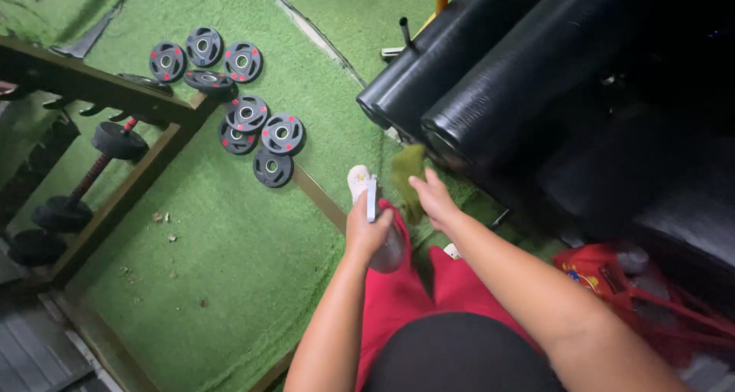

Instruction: Cleaning weight machines and gym equipment with a spray bottle and cloth.

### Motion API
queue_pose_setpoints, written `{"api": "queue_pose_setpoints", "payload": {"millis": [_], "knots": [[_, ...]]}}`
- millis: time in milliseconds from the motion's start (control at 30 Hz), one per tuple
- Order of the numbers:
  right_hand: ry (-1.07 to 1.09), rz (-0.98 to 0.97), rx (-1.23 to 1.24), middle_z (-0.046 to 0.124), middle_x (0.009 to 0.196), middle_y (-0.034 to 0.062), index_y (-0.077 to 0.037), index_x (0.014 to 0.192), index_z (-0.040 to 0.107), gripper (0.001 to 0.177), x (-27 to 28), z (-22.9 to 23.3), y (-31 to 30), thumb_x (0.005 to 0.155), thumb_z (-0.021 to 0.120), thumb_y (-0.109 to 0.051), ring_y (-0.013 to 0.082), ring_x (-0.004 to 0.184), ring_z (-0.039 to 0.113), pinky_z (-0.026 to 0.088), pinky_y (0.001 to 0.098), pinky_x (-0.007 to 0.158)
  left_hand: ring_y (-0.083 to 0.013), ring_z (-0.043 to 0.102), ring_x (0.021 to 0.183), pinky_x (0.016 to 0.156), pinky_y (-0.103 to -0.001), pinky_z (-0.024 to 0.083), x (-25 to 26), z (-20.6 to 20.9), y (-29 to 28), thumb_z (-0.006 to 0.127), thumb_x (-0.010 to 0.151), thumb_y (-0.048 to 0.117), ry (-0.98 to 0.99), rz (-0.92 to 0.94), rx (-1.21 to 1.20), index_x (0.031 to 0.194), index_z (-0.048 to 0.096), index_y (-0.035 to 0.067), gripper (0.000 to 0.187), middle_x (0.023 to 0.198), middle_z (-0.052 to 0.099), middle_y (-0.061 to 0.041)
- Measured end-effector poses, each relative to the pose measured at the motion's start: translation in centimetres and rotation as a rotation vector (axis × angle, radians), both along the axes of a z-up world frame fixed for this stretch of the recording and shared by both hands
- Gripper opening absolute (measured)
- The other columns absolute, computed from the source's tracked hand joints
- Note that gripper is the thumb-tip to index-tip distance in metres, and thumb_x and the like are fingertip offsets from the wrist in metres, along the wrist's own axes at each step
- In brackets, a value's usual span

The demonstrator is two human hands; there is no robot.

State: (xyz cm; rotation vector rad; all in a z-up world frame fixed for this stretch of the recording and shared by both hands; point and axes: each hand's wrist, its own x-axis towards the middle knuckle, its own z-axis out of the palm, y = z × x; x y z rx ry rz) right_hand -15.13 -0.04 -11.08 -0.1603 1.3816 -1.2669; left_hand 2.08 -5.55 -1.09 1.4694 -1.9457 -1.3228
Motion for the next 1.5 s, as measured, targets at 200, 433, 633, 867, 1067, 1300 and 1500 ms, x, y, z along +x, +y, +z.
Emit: {"api": "queue_pose_setpoints", "payload": {"millis": [200,433,633,867,1067,1300,1500], "knots": [[0.77,-0.234,0.34,0.071,0.125,0.0241,0.005,0.128,0.063,0.044,-4.0,-14.9,-5.3,0.108,0.051,-0.032,0.0359,0.12,0.067,0.047,0.0441,0.113,-0.035,0.071,0.101,0.087,-0.042,0.055,-2.0,-0.8,-9.3,0.072,0.075,0.023,-0.083,-0.116,0.134,0.129,0.063,0.01,0.056,0.108,0.072,-0.018],[0.738,-0.558,1.087,0.064,0.13,0.028,-0.017,0.15,0.048,0.05,-3.7,-14.1,-13.5,0.102,0.049,-0.031,0.0459,0.123,0.058,0.033,0.0565,0.113,-0.0385,0.064,0.116,0.096,-0.045,0.051,-4.1,1.4,-21.1,0.075,0.073,0.021,-0.147,-0.534,0.183,0.131,0.061,0.012,0.061,0.123,0.068,-0.019],[1.148,-0.59,0.955,0.053,0.145,0.0285,-0.012,0.143,0.056,0.047,1.1,-12.2,-20.7,0.098,0.063,-0.021,0.0477,0.131,0.051,0.036,0.0575,0.111,-0.0388,0.066,0.112,0.094,-0.046,0.052,-5.1,2.9,-30.1,0.073,0.075,0.022,-0.275,-0.638,0.223,0.134,0.06,0.015,0.061,0.122,0.069,-0.018],[1.272,-0.212,0.481,0.054,0.147,0.0201,-0.016,0.138,0.064,0.05,1.6,-5.7,-23.4,0.089,0.058,-0.01,0.0405,0.132,0.052,0.04,0.0516,0.111,-0.0376,0.069,0.106,0.091,-0.045,0.054,-6.4,2.0,-34.4,0.075,0.073,0.022,-0.243,-0.618,0.255,0.131,0.061,0.016,0.06,0.112,0.072,-0.018],[1.333,0.581,0.487,0.063,0.13,0.0075,-0.026,0.105,0.081,0.034,-3.9,0.8,-26.7,0.079,0.062,-0.014,0.0323,0.123,0.054,0.044,0.0494,0.095,-0.0371,0.069,0.105,0.09,-0.045,0.054,-8.7,3.3,-35.0,0.075,0.074,0.022,-0.303,-0.686,0.309,0.133,0.062,0.018,0.06,0.11,0.072,-0.018],[1.49,0.764,0.843,0.064,0.124,0.0082,-0.017,0.109,0.078,0.03,-18.6,-2.6,-28.9,0.1,0.057,-0.036,0.0317,0.118,0.054,0.046,0.0494,0.088,-0.039,0.068,0.105,0.089,-0.046,0.054,-10.4,0.5,-35.0,0.077,0.072,0.022,-0.211,-0.739,0.249,0.135,0.058,0.015,0.066,0.114,0.07,-0.019],[1.693,0.752,0.914,0.062,0.126,0.0053,-0.016,0.105,0.077,0.029,-16.1,-1.5,-30.1,0.084,0.06,-0.026,0.0287,0.117,0.051,0.044,0.0481,0.09,-0.0381,0.069,0.106,0.09,-0.046,0.055,-14.1,1.1,-36.1,0.075,0.072,0.021,-0.259,-0.743,0.302,0.13,0.062,0.015,0.059,0.11,0.073,-0.017]]}}
